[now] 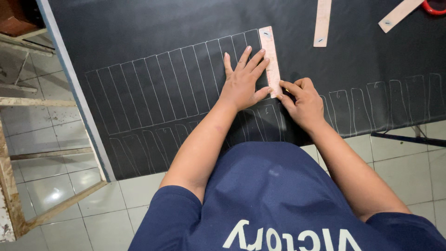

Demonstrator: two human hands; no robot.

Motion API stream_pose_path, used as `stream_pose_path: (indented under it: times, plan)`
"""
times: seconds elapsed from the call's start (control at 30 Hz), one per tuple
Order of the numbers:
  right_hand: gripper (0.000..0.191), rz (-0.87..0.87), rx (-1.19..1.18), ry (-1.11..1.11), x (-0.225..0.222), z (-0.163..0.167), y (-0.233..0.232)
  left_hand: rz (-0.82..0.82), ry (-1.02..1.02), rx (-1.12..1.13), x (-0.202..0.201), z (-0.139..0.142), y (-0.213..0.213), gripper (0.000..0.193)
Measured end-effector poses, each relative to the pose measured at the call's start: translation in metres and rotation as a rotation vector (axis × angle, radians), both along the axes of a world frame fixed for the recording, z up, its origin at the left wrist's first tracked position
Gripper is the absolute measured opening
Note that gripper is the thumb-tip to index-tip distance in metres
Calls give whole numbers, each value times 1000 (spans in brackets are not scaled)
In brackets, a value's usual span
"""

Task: The person uses a narrow wooden ruler and a pencil to draw a series of vertical lines on a large black fabric sheet laid on a table. They repeatedly reposition the ruler and draw lines to create a grid pattern across the fabric.

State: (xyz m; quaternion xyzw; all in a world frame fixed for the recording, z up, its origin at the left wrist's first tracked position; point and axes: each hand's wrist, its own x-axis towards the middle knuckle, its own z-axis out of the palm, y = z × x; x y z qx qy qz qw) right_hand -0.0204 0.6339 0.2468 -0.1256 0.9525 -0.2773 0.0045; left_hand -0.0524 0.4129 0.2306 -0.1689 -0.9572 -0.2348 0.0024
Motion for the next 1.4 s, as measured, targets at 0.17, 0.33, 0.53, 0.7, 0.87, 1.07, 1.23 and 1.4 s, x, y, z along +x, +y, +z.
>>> stream_pose_path:
  times: [0.17, 0.33, 0.53, 0.7, 0.87, 1.07, 1.23, 1.4]
  plan:
    - [34, 3, 20, 6, 0, 0, -1, 2, -8, 3, 0, 2, 0, 80]
    - [34, 8, 32, 27, 1, 1, -2, 1, -19, -10, 0, 3, 0, 80]
    - [34, -1, 19, 31, 2, 6, -4, 8, -21, -19, 0, 4, 1, 81]
    - [33, -2, 7, -34, -1, 7, -4, 7, -24, -32, -1, 2, 1, 82]
    - [15, 93, -130, 79, -35, 11, 1, 5, -49, -49, -4, -2, 1, 83]
    - [20, 50, -381, 43, -109, 14, -16, 4, -21, -68, -4, 0, 2, 81]
    - [20, 44, -629, -252, -156, 5, -42, -1, -44, -104, -5, 3, 2, 80]
    - [20, 29, -651, -303, -171, -3, -55, 0, -54, -105, -7, 4, 1, 81]
